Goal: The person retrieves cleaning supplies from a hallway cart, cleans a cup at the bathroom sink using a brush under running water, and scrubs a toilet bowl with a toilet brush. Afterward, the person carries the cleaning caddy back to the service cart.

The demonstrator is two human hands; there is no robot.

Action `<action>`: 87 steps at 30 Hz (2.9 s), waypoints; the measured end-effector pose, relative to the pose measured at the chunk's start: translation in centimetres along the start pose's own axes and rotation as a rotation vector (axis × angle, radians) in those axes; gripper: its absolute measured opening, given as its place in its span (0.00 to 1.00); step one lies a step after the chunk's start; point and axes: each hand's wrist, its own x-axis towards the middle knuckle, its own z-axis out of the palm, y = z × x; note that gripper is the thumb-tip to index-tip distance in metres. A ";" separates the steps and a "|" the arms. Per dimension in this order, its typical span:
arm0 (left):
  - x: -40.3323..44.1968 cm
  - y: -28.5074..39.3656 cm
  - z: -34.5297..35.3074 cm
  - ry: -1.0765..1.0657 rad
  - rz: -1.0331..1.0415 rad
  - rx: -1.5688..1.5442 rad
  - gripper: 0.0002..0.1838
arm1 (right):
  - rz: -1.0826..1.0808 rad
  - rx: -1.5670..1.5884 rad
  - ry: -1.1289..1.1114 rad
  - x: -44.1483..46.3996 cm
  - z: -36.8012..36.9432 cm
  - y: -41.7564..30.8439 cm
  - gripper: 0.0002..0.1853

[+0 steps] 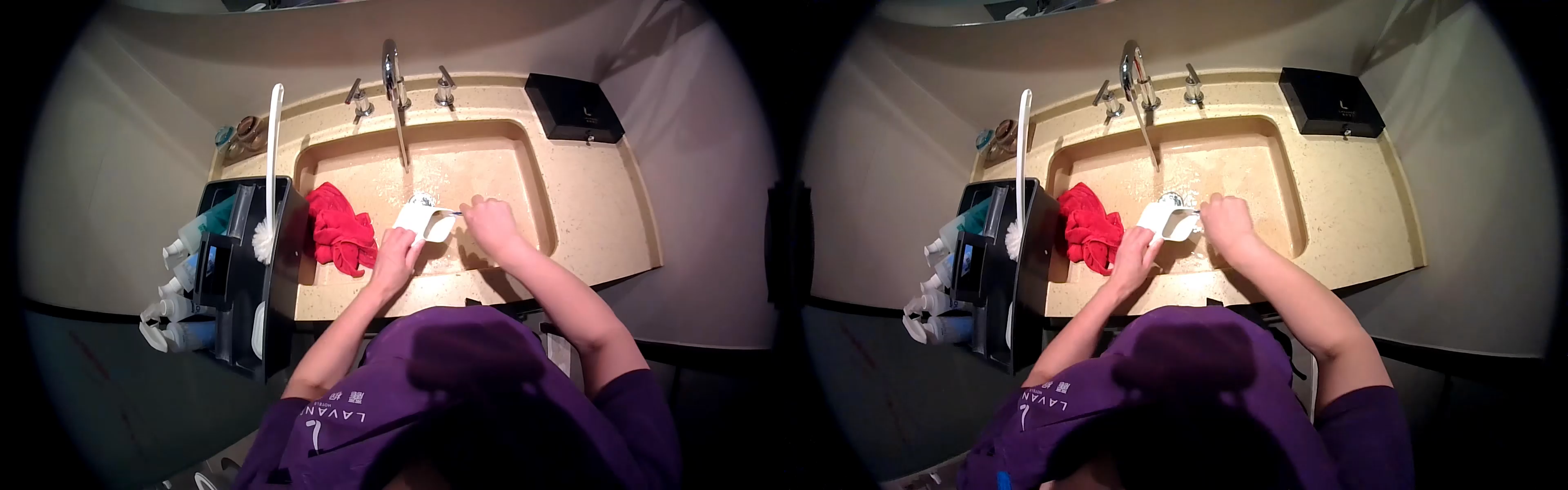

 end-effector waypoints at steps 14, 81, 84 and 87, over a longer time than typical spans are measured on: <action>1.8 -1.2 -2.4 -0.080 -0.075 -0.198 0.16 | -0.140 0.242 0.140 0.8 1.5 0.5 0.11; 5.1 -1.5 -3.6 -0.214 -0.017 -0.284 0.12 | -0.132 0.138 0.089 0.7 1.0 1.2 0.13; 5.7 -3.0 -2.9 -0.418 -0.373 -0.634 0.17 | -0.215 0.030 0.234 2.3 0.0 1.0 0.10; 6.5 -3.3 -3.7 -0.560 -0.340 -0.585 0.17 | -0.207 0.079 0.213 1.3 -0.1 0.1 0.07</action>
